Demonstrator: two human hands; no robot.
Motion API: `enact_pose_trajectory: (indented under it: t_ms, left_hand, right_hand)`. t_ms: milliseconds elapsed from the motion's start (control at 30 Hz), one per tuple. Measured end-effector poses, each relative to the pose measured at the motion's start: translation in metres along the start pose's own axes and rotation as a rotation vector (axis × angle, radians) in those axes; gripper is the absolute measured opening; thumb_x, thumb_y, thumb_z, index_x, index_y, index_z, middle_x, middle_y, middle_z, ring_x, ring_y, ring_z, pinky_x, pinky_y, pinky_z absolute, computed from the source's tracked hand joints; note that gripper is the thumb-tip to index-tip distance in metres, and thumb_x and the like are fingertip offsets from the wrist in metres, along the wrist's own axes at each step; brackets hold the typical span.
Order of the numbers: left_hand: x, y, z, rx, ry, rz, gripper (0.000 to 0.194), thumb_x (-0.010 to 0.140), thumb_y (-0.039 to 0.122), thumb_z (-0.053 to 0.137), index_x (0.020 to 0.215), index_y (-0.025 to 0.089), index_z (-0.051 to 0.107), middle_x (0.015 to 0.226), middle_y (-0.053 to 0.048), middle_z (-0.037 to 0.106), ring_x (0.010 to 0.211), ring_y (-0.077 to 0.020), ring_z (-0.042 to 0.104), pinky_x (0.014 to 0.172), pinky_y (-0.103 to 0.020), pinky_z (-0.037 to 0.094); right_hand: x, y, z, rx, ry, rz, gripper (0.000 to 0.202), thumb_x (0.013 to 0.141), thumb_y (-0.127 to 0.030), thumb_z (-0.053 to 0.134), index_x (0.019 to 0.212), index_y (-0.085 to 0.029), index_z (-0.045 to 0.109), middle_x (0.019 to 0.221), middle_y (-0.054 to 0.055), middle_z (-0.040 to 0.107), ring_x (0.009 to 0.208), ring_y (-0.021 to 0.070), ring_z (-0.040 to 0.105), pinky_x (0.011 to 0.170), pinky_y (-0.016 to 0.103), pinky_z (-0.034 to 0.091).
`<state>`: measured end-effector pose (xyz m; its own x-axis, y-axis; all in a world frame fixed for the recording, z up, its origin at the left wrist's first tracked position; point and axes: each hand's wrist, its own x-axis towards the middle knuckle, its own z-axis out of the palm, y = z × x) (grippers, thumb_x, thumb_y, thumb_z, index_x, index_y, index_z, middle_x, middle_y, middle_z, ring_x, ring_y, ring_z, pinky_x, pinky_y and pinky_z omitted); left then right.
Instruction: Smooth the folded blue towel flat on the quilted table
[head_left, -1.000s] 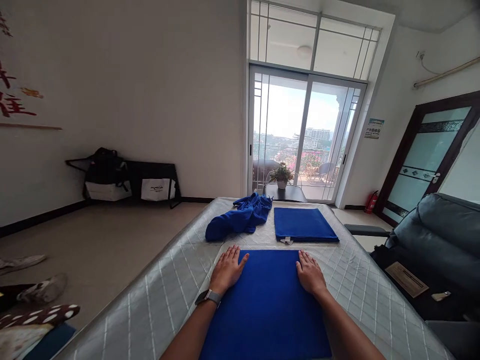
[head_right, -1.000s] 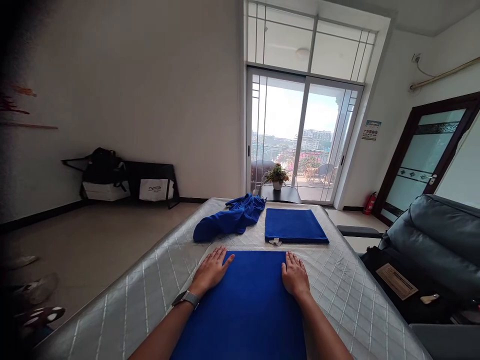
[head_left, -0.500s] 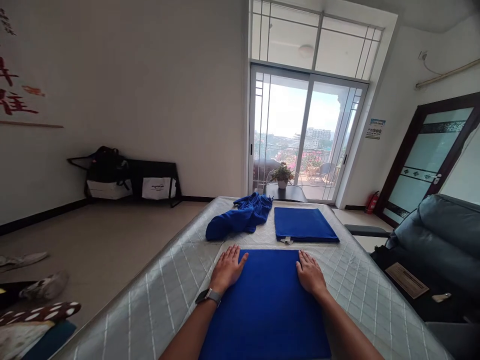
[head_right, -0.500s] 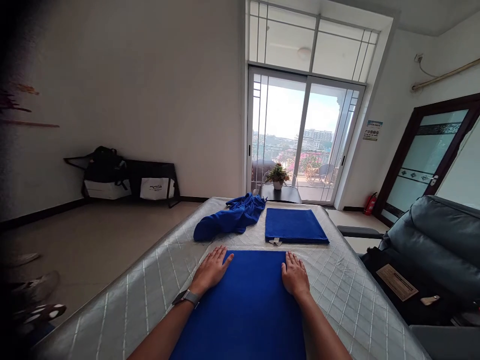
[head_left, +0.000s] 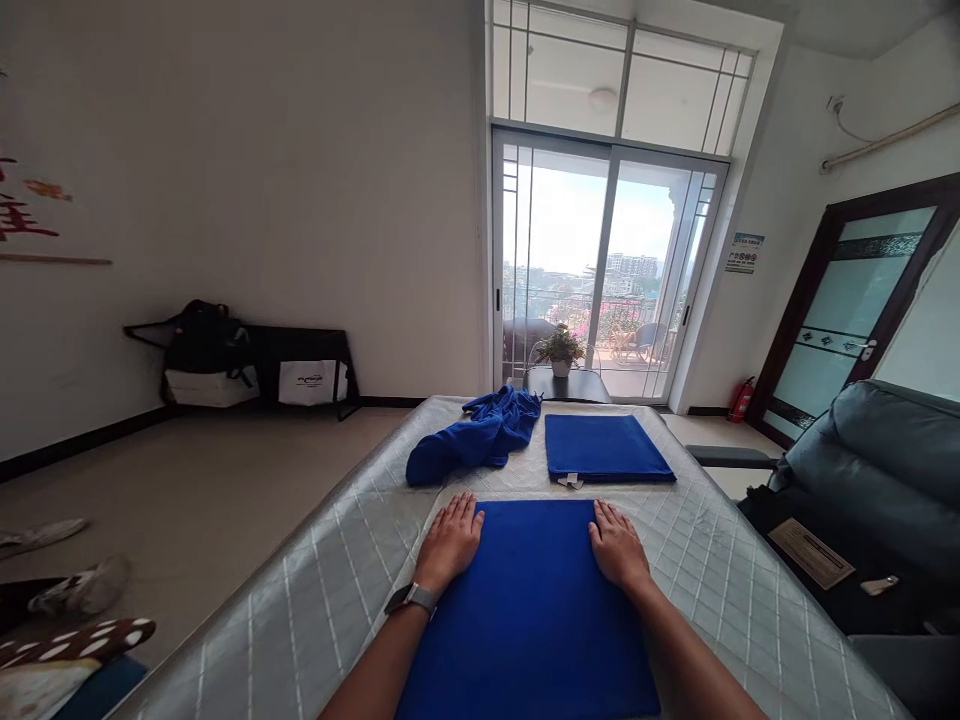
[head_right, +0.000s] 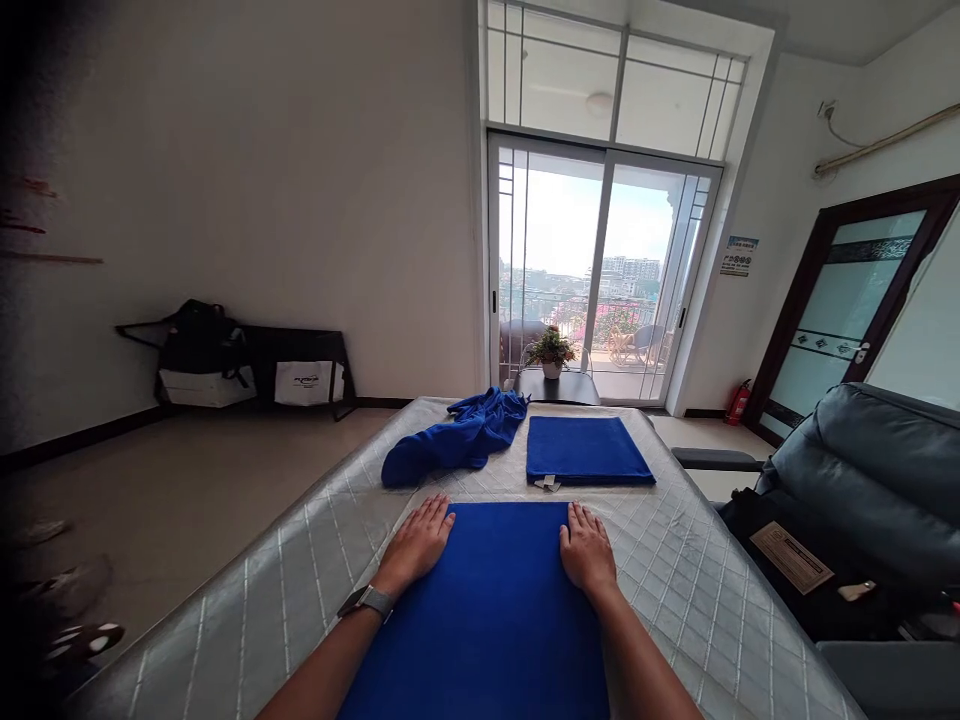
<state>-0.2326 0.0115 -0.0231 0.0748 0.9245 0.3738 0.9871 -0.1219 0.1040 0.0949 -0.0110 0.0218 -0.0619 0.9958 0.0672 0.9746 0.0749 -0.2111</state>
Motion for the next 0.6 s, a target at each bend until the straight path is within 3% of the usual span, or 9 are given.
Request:
enact_pose_trajectory:
  t_ms: [200,467,600]
  left_hand:
    - [0.001,0.0,0.001,0.014,-0.021,-0.009,0.058,0.098,0.036,0.03,0.144,0.005,0.045,0.152,-0.018,0.044,0.143,-0.03,0.035,0.117,-0.048,0.028]
    - [0.002,-0.004,0.005,0.026,-0.033,-0.012,0.059,0.099,0.043,0.026,0.145,0.011,0.045,0.151,-0.014,0.046,0.142,-0.0274,0.037,0.116,-0.046,0.029]
    - [0.003,-0.006,0.011,0.037,-0.044,-0.008,0.057,0.098,0.039,0.029,0.146,0.012,0.045,0.152,-0.014,0.044,0.143,-0.0269,0.035,0.116,-0.046,0.028]
  right_hand:
    - [0.0,0.001,0.001,0.009,0.012,0.0,0.061,0.098,-0.039,0.023,0.155,-0.018,0.026,0.161,0.001,0.022,0.148,0.0169,0.02,0.119,0.033,0.008]
    - [0.0,0.001,0.001,0.024,0.02,-0.008,0.061,0.098,-0.039,0.023,0.155,-0.018,0.026,0.16,0.001,0.024,0.147,0.0159,0.02,0.12,0.033,0.008]
    - [0.0,0.002,0.002,0.032,0.018,-0.008,0.061,0.098,-0.04,0.023,0.154,-0.017,0.026,0.161,0.001,0.023,0.148,0.0164,0.02,0.12,0.033,0.007]
